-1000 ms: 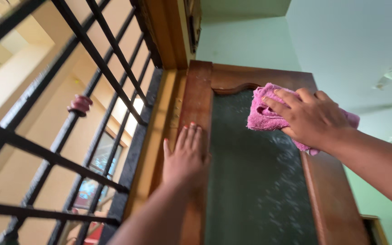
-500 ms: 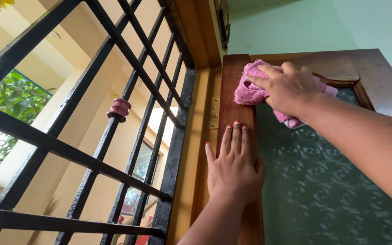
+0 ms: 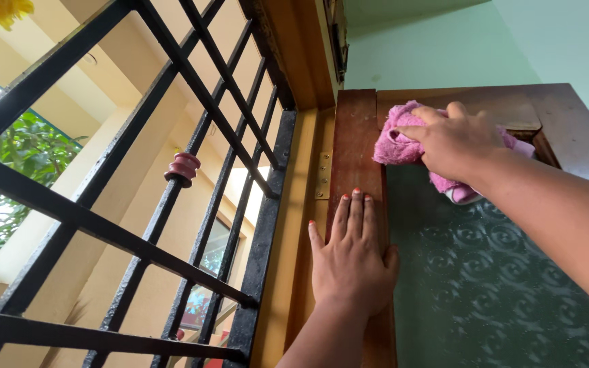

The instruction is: The person sprays a blue cleaning solution onto a wooden door with a frosted glass panel and wipes the surface with a pink cloth. The person repeatedly wipes the door from top to bottom, focusing on the glass and wooden frame.

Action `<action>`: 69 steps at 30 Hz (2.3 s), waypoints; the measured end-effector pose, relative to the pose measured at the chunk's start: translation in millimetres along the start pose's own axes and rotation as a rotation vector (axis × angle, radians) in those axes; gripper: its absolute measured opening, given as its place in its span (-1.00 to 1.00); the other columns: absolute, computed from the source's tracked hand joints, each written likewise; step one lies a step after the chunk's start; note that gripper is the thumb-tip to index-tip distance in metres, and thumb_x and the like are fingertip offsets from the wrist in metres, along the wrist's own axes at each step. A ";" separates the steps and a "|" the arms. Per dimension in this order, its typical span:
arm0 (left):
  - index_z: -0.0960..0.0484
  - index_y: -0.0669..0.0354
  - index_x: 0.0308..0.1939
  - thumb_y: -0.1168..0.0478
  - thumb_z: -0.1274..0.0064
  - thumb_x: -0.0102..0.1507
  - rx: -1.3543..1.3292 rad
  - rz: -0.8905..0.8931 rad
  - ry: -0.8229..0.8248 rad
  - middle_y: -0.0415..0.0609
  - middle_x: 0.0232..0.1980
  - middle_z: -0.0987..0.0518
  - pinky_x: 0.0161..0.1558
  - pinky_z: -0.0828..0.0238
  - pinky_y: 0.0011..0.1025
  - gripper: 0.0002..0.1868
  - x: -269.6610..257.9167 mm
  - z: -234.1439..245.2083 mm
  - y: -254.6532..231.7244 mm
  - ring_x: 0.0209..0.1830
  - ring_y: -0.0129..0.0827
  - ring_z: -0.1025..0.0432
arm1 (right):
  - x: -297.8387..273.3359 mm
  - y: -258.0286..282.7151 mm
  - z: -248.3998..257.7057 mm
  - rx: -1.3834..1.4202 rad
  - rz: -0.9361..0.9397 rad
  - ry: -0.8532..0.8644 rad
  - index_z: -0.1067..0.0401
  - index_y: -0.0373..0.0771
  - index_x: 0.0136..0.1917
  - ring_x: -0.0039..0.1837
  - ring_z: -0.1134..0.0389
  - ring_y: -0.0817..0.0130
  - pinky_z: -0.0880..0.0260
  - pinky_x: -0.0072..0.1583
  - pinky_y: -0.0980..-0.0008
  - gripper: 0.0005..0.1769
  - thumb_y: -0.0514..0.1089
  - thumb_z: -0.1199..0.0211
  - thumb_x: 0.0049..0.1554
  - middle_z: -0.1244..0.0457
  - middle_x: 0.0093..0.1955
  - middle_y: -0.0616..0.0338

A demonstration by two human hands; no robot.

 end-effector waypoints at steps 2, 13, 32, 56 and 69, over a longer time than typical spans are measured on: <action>0.12 0.03 0.62 -0.14 0.18 0.25 0.005 0.002 -0.001 -0.13 0.71 0.19 0.44 0.45 0.26 -0.08 0.1 0.6 0.3 0.69 -0.32 0.33 | -2.8 -3.4 -2.2 -0.009 -0.021 -0.009 -0.35 0.51 0.42 0.38 -0.21 0.15 -0.29 0.26 -0.08 -0.34 -0.13 -0.13 0.12 -0.07 0.59 0.39; 0.13 0.01 0.61 -0.15 0.18 0.25 0.030 0.018 0.021 -0.17 0.72 0.20 0.46 0.44 0.25 -0.09 0.6 -0.3 -0.4 0.64 -0.38 0.33 | -1.6 -51.1 -28.4 -0.062 -0.122 0.043 -0.37 0.47 0.42 0.41 -0.18 -0.01 -0.20 0.32 -0.19 -0.33 -0.08 -0.18 0.08 -0.13 0.52 0.23; 0.12 0.09 0.57 -0.08 0.18 0.24 0.032 0.019 -0.050 -0.08 0.71 0.17 0.46 0.45 0.23 -0.12 0.2 -6.4 -3.8 0.63 -0.29 0.30 | -0.3 -15.7 -16.4 0.202 -0.068 0.018 -0.43 0.30 0.37 0.31 -0.29 0.01 -0.35 0.28 -0.04 -0.38 0.04 -0.26 0.00 -0.26 0.37 0.21; 0.15 0.01 0.63 -0.15 0.18 0.25 0.036 0.026 0.032 -0.15 0.71 0.21 0.45 0.45 0.20 -0.07 0.4 1.6 0.2 0.69 -0.33 0.34 | 6.0 -1.2 12.0 -0.004 0.053 0.127 -0.34 0.45 0.43 0.36 -0.24 0.17 -0.34 0.26 0.03 -0.30 -0.11 -0.20 0.07 -0.16 0.50 0.38; 0.17 -0.03 0.63 -0.16 0.23 0.26 0.065 0.021 0.031 -0.17 0.71 0.21 0.46 0.46 0.20 -0.08 2.5 -0.8 -0.6 0.67 -0.35 0.34 | 11.3 -6.7 7.1 0.021 -0.044 0.121 -0.40 0.46 0.38 0.42 -0.19 0.22 -0.26 0.29 -0.05 -0.31 -0.21 -0.16 0.08 -0.09 0.58 0.54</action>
Point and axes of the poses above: each hand's wrist, its own x-axis towards the middle knuckle, its own z-axis out of the back of the hand, y = z × x, the point moved 2 cm from there along x, towards the middle knuckle
